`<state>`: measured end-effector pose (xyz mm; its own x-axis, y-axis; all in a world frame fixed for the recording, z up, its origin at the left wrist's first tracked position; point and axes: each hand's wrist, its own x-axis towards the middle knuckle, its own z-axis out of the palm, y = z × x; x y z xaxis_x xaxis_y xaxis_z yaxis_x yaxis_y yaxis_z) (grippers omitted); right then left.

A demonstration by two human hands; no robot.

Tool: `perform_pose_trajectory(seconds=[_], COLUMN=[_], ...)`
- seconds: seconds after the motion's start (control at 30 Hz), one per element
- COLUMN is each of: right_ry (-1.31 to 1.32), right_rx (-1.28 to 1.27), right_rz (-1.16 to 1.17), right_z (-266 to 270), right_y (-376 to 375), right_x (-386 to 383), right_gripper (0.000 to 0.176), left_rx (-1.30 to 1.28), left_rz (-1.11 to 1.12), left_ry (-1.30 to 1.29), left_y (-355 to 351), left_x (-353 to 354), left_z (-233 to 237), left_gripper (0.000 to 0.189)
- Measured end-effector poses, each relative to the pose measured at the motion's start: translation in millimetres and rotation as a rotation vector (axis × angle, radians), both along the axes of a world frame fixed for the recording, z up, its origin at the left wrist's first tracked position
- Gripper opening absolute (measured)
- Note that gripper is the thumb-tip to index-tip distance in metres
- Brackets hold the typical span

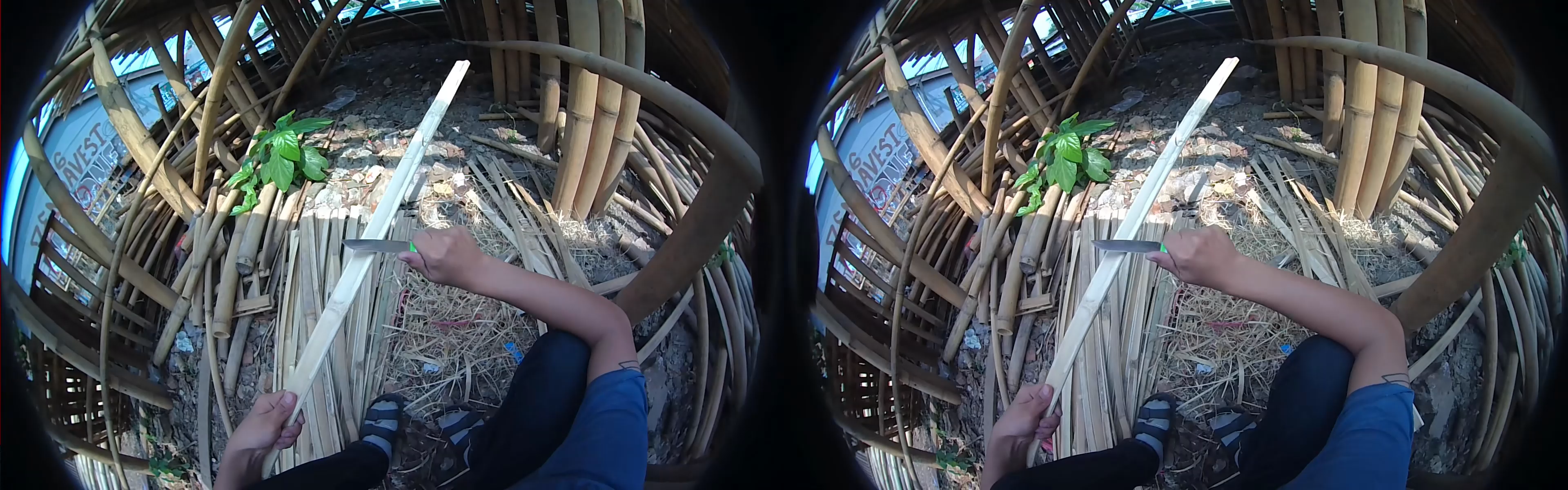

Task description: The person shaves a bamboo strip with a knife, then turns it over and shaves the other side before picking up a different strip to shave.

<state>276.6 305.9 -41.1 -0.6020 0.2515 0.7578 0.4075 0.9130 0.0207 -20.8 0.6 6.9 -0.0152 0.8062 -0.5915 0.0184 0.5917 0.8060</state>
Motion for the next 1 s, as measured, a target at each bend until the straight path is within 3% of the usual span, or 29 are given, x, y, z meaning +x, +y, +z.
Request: perform_pose_trajectory(seconds=[0.03,0.37,0.43,0.57,0.73,0.8,1.0], right_ry=[0.021,0.081,0.137,0.112,0.053,-0.061,-0.050], right_rx=[-0.016,0.089,0.009,-0.198,-0.298,-0.211,-0.096], right_rz=[-0.110,-0.235,-0.405,-0.462,-0.215,0.044,-0.006], right_z=[2.2,-28.3,-25.8,-30.5,-18.6,-20.4,-35.6], right_y=[7.2,64.9,86.5,74.0,13.5,-7.4,16.2], right_x=[7.2,49.8,68.5,63.0,17.5,0.0,-5.5], right_gripper=[0.044,0.046,0.046,0.053,0.053,0.051,0.050], left_rx=[-0.009,-0.049,-0.048,-0.058,-0.065,-0.062,-0.099], left_rz=[0.007,-0.022,-0.038,-0.018,0.010,-0.006,0.000], left_ry=[-0.012,0.016,0.000,-0.012,0.005,0.007,0.092], left_y=[0.0,-3.2,-5.0,0.1,5.5,6.2,4.4], left_x=[0.0,3.8,1.2,2.3,4.0,5.9,4.8], left_z=[0.9,4.4,7.4,2.1,-4.6,-6.2,-4.9], left_gripper=[0.049,0.048,0.048,0.048,0.049,0.050,0.050])
